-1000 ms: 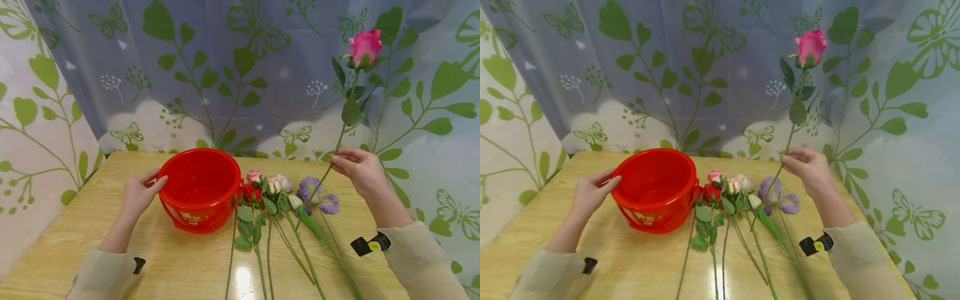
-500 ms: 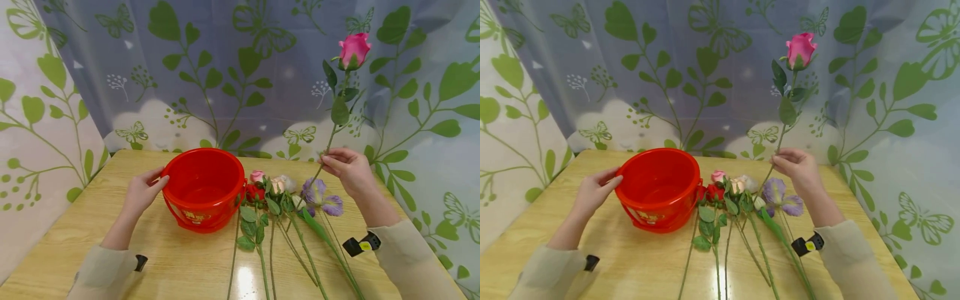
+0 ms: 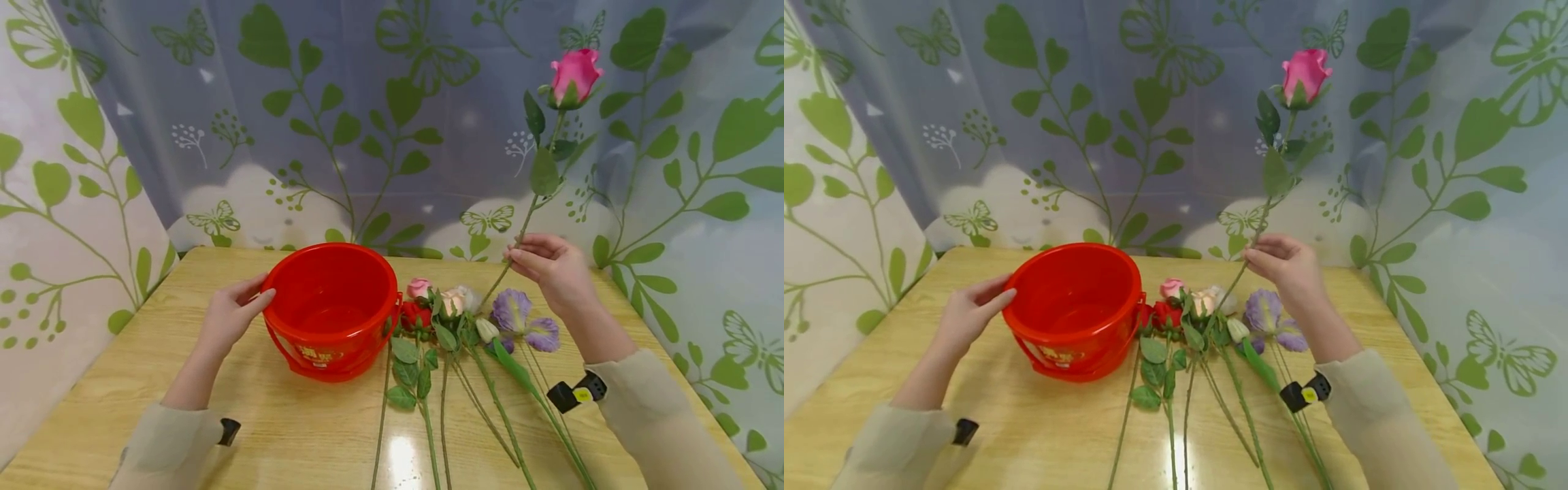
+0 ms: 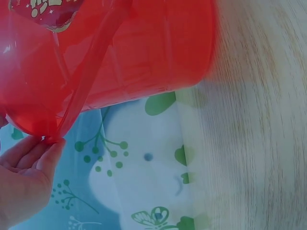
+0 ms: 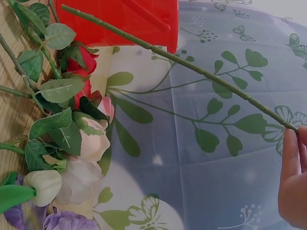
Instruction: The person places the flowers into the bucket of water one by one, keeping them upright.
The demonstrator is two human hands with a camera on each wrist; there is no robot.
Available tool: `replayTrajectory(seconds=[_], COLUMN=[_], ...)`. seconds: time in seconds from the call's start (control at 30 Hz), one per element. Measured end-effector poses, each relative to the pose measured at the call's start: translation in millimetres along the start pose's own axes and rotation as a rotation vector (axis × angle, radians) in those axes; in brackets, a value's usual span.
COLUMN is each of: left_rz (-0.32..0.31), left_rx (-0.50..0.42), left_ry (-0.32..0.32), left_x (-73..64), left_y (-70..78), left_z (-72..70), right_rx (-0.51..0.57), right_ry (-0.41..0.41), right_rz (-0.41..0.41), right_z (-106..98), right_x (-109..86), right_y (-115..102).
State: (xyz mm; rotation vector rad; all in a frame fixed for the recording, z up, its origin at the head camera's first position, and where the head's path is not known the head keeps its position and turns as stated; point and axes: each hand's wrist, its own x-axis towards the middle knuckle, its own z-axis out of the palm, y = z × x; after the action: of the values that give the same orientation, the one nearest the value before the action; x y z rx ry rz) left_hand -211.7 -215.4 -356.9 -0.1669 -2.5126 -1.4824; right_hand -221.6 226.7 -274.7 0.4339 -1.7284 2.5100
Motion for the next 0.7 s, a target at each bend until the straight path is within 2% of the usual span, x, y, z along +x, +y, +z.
replayTrajectory(seconds=[0.27,0.43,0.7], left_rz=[0.003,0.006,0.013], left_rx=[-0.005,-0.006,-0.017], left_ry=[0.005,0.015,0.017], left_x=[-1.2,-0.1,-1.5], left_y=[0.3,-2.2,-0.9], left_z=[0.7,2.2,3.1], right_rx=[0.018,-0.001,0.025], right_ry=[-0.016,-0.001,0.011], right_rz=[-0.004,-0.02,-0.043], right_z=[6.9,13.0,24.1], right_x=[1.8,5.4,10.3], right_y=[-1.1,-4.9,-11.6])
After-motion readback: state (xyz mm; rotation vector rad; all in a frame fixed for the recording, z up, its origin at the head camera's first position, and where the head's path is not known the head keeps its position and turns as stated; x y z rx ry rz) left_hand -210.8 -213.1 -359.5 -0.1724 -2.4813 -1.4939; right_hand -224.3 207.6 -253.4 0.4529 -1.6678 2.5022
